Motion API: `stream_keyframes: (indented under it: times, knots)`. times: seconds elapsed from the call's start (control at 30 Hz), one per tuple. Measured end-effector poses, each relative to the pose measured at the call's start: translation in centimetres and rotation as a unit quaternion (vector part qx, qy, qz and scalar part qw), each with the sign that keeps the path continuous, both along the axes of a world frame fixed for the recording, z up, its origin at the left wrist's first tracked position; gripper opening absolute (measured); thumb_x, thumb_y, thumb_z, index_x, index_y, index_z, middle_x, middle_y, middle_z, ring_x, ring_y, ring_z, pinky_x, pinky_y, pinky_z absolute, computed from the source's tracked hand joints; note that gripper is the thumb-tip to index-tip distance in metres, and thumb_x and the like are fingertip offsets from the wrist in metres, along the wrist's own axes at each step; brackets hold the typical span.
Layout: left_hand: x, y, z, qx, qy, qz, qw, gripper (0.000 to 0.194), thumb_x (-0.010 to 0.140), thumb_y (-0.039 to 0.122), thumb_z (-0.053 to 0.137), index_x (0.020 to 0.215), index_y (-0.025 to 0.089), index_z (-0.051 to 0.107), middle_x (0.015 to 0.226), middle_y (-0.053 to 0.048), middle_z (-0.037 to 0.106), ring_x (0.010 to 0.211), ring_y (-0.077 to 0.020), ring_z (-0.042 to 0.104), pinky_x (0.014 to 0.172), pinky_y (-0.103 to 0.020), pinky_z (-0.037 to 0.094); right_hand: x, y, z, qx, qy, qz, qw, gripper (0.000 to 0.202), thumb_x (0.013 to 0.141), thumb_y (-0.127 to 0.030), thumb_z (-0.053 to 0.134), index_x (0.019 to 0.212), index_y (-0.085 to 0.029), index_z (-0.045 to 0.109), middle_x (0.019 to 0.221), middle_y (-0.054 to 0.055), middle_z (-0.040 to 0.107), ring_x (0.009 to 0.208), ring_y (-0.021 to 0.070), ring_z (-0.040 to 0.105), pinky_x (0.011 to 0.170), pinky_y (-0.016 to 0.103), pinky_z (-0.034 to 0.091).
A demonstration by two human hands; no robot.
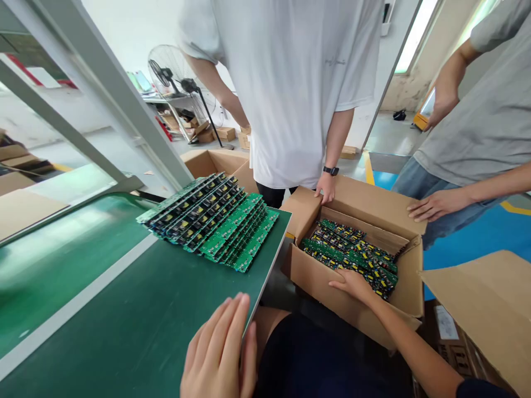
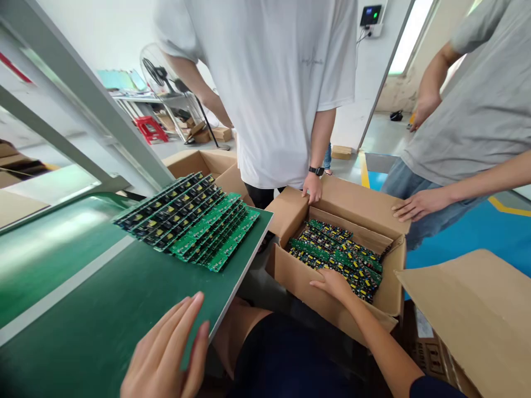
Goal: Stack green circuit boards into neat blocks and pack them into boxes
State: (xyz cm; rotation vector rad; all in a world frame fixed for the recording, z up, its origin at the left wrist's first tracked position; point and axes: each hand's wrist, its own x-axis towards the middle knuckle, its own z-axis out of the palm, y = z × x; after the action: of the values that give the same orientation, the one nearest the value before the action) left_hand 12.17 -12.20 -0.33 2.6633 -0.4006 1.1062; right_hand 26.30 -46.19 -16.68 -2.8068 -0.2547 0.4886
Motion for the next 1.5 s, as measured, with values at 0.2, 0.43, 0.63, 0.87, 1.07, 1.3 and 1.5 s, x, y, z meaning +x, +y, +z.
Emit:
stream_keyframes:
  times: [0.2,0.43,0.63,0.87,1.07,1.3,1.5]
  knots:
    - [2.0,1.0,-8.1,0.081,0.099,0.13,0.983,0.054,0.095,0.029,0.046,0.145,0.01,0.04,0.138,-0.019,0.057,0.126,-0.0341,0.052,0.098,-0.049,0.047,0.4,-0.4,-0.2,0.006,0.007,0.01,1.0,0.048,0.087,-0.057,0.053,0.111,-0.018,0.067,0.116,0.014,0.07,0.107,0.0308,0.065,0.088,0.034,0.048]
    - [1.7,0.4,-9.5,0.126,0.102,0.17,0.972,0.045,0.094,0.025,0.045,0.136,0.014,0.055,0.143,-0.015,0.054,0.13,-0.0317,0.051,0.106,-0.049,0.041,1.2,-0.5,-0.3,0.051,0.038,0.014,0.998,0.049,0.076,-0.047,0.067,0.117,-0.021,0.066,0.122,0.011,0.067,0.112,0.0285,0.062,0.094,0.032,0.046]
    - [1.9,1.1,-11.3,0.125,0.091,0.161,0.975,0.066,0.091,0.025,0.049,0.152,0.022,0.025,0.149,-0.012,0.048,0.132,-0.0294,0.05,0.109,-0.047,0.04,1.1,-0.2,-0.2,0.039,0.032,-0.002,0.999,0.037,0.078,-0.044,0.062,0.107,-0.022,0.069,0.111,0.011,0.071,0.104,0.0287,0.065,0.088,0.033,0.048]
    - [2.3,0.5,-12.4,0.06,0.107,0.184,0.975,0.045,0.092,0.03,0.048,0.136,0.024,0.055,0.143,-0.009,0.055,0.132,-0.0279,0.051,0.11,-0.047,0.039,1.1,-0.5,-1.0,0.065,0.026,-0.011,0.997,0.034,0.08,-0.044,0.057,0.104,-0.023,0.07,0.111,0.01,0.071,0.104,0.0287,0.065,0.087,0.034,0.048]
    - [2.5,0.3,-12.8,0.031,0.104,0.189,0.976,0.043,0.09,0.037,0.051,0.13,0.025,0.061,0.142,-0.008,0.056,0.13,-0.028,0.052,0.112,-0.048,0.037,1.2,-0.8,-1.3,0.074,0.015,-0.011,0.997,0.033,0.081,-0.046,0.056,0.102,-0.024,0.07,0.11,0.009,0.071,0.103,0.0288,0.065,0.085,0.034,0.047]
    - [2.5,0.4,-13.3,0.03,0.105,0.186,0.976,0.046,0.089,0.039,0.053,0.132,0.026,0.059,0.142,-0.008,0.056,0.13,-0.0281,0.052,0.111,-0.048,0.037,1.1,-1.0,-1.8,0.071,0.005,-0.02,0.997,0.032,0.08,-0.045,0.056,0.104,-0.028,0.07,0.107,0.007,0.071,0.1,0.0294,0.066,0.084,0.035,0.049]
    - [2.4,0.6,-13.5,0.029,0.111,0.187,0.976,0.046,0.089,0.039,0.053,0.133,0.025,0.059,0.142,-0.008,0.056,0.129,-0.029,0.053,0.109,-0.049,0.039,1.0,-0.8,-1.6,0.061,0.008,-0.018,0.998,0.035,0.081,-0.045,0.054,0.105,-0.025,0.07,0.107,0.009,0.072,0.101,0.0295,0.066,0.087,0.036,0.048]
